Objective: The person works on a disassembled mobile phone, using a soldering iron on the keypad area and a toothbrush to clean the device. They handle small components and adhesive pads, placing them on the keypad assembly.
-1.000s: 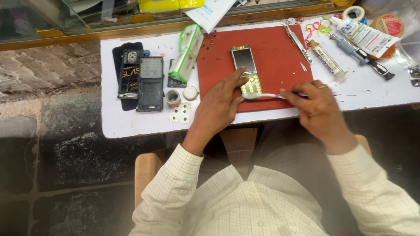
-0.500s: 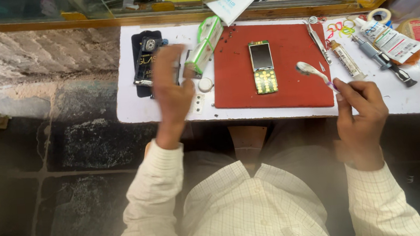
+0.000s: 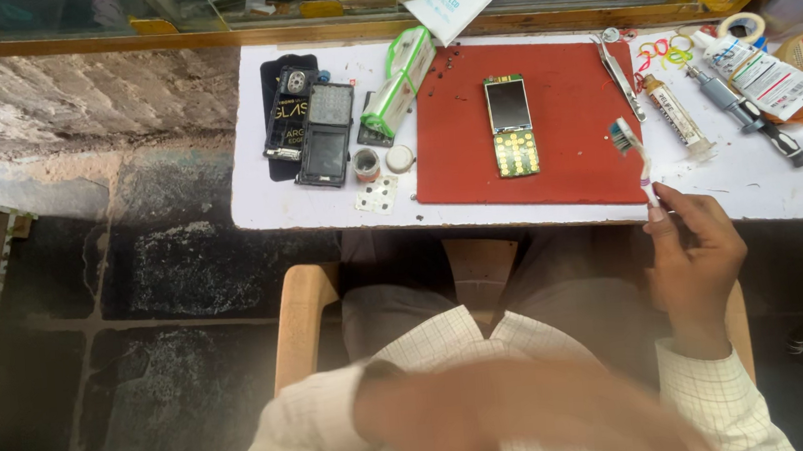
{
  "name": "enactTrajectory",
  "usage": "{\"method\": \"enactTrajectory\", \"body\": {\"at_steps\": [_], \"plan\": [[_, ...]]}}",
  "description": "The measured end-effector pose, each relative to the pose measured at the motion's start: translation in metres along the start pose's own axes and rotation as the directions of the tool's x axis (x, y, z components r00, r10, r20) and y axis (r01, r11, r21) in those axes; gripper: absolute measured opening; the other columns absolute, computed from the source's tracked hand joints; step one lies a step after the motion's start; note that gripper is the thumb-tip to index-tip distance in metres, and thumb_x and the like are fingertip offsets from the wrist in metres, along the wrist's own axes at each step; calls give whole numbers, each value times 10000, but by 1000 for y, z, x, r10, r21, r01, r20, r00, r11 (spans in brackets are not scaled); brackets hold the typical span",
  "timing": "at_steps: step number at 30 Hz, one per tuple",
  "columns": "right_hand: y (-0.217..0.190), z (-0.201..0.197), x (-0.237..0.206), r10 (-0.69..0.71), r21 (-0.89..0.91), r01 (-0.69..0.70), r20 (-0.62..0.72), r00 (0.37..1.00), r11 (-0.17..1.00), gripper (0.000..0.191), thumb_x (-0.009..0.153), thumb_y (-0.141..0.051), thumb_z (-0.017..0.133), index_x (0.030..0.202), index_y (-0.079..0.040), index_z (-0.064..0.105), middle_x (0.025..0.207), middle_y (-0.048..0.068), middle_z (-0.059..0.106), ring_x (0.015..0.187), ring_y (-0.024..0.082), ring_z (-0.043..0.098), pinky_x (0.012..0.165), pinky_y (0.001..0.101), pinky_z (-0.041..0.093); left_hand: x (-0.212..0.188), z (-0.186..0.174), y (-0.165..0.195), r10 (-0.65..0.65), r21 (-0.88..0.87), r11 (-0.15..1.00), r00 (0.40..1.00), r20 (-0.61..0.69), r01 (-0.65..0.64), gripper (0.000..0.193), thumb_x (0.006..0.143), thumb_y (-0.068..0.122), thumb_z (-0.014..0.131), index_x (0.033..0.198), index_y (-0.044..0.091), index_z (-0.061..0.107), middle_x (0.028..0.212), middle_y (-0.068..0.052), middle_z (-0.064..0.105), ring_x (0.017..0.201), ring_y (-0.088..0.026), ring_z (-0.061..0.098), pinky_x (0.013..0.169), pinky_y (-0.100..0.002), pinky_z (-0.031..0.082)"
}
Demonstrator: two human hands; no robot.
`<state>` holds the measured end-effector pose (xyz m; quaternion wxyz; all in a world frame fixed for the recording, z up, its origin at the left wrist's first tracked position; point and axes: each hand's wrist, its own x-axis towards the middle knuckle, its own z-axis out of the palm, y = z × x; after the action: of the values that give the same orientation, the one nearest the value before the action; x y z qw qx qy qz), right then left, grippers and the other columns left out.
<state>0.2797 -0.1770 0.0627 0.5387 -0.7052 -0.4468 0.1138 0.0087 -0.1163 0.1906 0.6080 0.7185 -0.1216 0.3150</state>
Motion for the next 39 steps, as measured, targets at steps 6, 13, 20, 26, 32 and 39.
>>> {"method": "enactTrajectory", "body": {"at_steps": [6,13,20,26,32,39], "plan": [[-1,1,-6,-48,-8,48,18,999,999,273,1050,30,657,1319,19,698,1076,57,629,931,111,618,829,218,509,6,-32,7,98,-121,989,982,159,-79,182,935,152,780,1087,69,722,1023,-77,719,857,-190,651,757,-346,532],[3,0,-8,-79,-35,79,13,997,996,230,1059,46,659,1284,25,704,1046,71,637,947,119,638,850,223,507,-42,-52,0,88,412,910,959,-270,33,272,872,216,868,1042,60,725,1036,-100,720,868,-236,678,758,-386,535],[6,1,-9,-112,-23,112,21,993,993,222,1061,32,670,1280,20,707,1029,69,643,934,110,648,864,221,510,-125,-258,-93,-3,314,-71,315,-949,947,450,702,361,963,930,60,718,982,-156,716,897,-305,679,749,-448,530],[8,0,-12,-127,-65,128,17,992,990,204,1066,9,688,1268,19,712,1028,73,650,912,111,652,858,223,505,-120,-267,-105,-135,150,-130,132,-982,980,392,767,376,905,888,67,698,951,-144,740,875,-289,715,779,-438,550],[8,3,-11,-115,-51,116,19,993,992,206,1068,-3,696,1273,9,714,1040,72,652,946,117,651,838,210,509,-121,-258,-126,14,374,-306,398,-917,875,373,838,322,859,874,-1,677,903,-173,674,785,-309,687,644,-437,547],[8,3,-12,-148,-63,149,32,989,987,205,1066,-9,698,1270,9,709,1076,81,663,964,111,649,874,225,518,-109,-248,-125,148,436,-125,452,-880,891,321,739,247,835,843,10,645,884,-172,675,793,-341,667,672,-440,525]]}}
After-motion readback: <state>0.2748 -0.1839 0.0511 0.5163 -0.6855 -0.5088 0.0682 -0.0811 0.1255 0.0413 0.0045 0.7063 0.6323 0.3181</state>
